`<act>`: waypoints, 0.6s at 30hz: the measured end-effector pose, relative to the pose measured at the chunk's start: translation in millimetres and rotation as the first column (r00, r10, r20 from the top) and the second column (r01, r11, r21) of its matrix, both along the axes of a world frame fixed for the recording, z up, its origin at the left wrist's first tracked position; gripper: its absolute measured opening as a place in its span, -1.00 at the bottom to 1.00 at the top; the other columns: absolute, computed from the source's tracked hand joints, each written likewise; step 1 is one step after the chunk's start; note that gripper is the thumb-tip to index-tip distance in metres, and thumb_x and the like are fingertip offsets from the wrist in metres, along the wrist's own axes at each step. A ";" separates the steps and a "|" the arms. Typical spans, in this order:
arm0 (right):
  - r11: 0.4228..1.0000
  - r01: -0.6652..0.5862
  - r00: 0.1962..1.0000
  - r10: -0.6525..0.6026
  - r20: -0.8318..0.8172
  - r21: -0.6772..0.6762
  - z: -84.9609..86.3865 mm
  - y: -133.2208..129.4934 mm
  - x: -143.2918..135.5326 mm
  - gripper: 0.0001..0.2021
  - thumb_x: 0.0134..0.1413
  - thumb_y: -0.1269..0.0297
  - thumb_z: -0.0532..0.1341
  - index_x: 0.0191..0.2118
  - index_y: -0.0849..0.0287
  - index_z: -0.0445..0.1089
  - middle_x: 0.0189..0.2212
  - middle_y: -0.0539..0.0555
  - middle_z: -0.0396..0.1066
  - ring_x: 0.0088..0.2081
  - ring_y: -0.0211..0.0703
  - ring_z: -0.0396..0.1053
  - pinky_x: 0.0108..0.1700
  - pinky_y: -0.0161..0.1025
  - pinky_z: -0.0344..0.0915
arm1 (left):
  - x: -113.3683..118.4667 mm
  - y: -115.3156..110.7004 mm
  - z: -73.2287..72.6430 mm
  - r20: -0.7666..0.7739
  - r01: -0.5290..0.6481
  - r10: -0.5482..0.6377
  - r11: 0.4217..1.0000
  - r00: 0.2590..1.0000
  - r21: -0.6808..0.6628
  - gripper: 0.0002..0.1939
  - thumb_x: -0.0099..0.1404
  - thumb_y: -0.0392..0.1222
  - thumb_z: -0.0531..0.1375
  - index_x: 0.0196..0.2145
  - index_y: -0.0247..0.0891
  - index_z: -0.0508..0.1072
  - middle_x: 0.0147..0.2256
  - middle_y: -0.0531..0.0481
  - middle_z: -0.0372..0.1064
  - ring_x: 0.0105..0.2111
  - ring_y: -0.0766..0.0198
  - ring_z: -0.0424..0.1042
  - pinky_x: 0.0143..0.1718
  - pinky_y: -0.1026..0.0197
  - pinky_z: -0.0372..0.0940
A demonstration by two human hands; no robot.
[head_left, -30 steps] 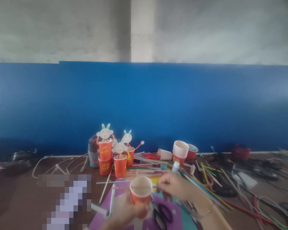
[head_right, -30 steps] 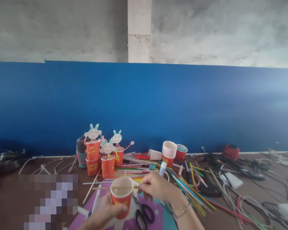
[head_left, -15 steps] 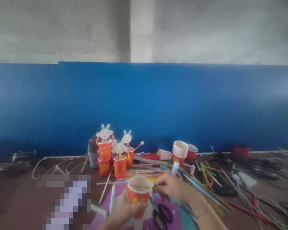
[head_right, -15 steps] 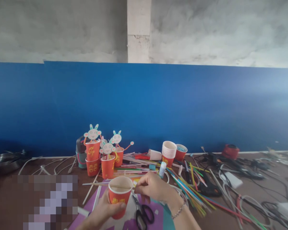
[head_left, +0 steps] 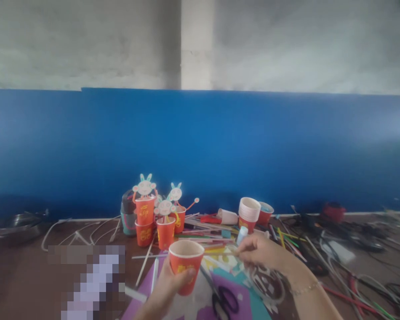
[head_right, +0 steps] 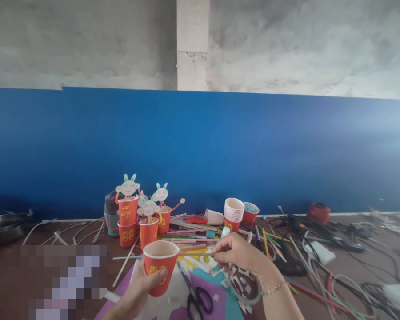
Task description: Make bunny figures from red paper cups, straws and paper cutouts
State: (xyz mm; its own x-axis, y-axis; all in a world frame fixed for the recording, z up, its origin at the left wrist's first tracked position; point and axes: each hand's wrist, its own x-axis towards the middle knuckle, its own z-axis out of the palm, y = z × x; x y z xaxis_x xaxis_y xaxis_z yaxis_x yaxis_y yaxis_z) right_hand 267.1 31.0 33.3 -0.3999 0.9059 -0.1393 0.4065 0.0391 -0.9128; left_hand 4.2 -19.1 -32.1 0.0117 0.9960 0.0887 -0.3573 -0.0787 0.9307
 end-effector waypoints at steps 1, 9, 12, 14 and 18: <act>1.000 0.007 1.000 -0.007 -0.008 -0.002 -0.9 0.0 2.4 -0.80 -0.19 0.21 0.36 -0.48 0.27 0.52 -0.66 0.00 0.42 -0.62 -0.31 0.33 -0.55 -0.42 0.26 | 0.3 -0.3 0.3 0.021 -0.001 0.001 1.000 1.000 -0.005 -0.27 -0.23 0.04 0.47 -0.09 -0.34 0.47 -0.40 -0.10 0.47 -0.42 0.21 0.36 -0.39 0.24 0.24; 0.995 -0.048 0.998 0.050 0.025 -0.084 -1.2 -4.3 51.4 -0.56 0.03 -0.08 0.18 -0.44 0.28 0.45 -0.85 -0.15 0.13 -0.82 -0.48 -0.10 -0.72 -0.46 -0.14 | -9.1 3.9 5.1 0.194 -0.030 0.063 0.986 0.979 -0.166 -0.30 -0.23 0.08 0.46 -0.14 -0.33 0.48 -0.40 -0.15 0.51 -0.43 0.13 0.46 -0.43 0.22 0.29; 0.998 0.061 0.998 -0.061 0.017 -0.016 -5.4 -5.1 76.8 -0.58 -0.16 -0.08 0.31 -0.44 0.27 0.47 -0.73 -0.05 0.31 -0.70 -0.38 0.16 -0.62 -0.42 0.09 | -7.6 5.3 5.4 0.147 -0.162 0.177 0.981 0.973 -0.110 -0.21 -0.31 -0.01 0.50 -0.08 -0.31 0.47 -0.35 -0.16 0.53 -0.35 0.07 0.48 -0.33 0.18 0.34; 0.987 0.148 0.986 -0.153 0.071 0.069 -10.5 -5.9 93.8 -0.62 -0.24 -0.02 0.36 -0.46 0.26 0.50 -0.62 0.04 0.43 -0.56 -0.26 0.31 -0.48 -0.35 0.23 | -4.1 3.8 3.5 0.072 -0.230 0.231 0.973 0.970 -0.032 -0.19 -0.38 -0.08 0.52 -0.09 -0.29 0.47 -0.32 -0.15 0.54 -0.27 0.02 0.48 -0.23 0.16 0.35; 0.960 0.226 0.918 -0.267 0.295 0.164 -20.1 -7.3 122.9 -0.72 -0.28 0.05 0.35 -0.54 0.22 0.55 -0.56 0.11 0.50 -0.46 -0.06 0.41 -0.38 -0.23 0.28 | 1.6 -1.4 -4.6 -0.077 -0.191 0.198 0.977 0.977 0.093 -0.22 -0.33 -0.06 0.51 -0.09 -0.29 0.48 -0.29 -0.16 0.54 -0.21 -0.03 0.47 -0.16 0.13 0.35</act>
State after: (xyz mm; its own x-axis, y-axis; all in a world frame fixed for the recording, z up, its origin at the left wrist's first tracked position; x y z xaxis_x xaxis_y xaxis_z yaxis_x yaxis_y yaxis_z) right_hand 390.0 23.7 13.1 -0.1165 0.9881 -0.1000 0.6801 0.0060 -0.7331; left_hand 5.8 -20.5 -36.7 -0.1701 0.9689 0.1797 -0.2469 -0.2184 0.9441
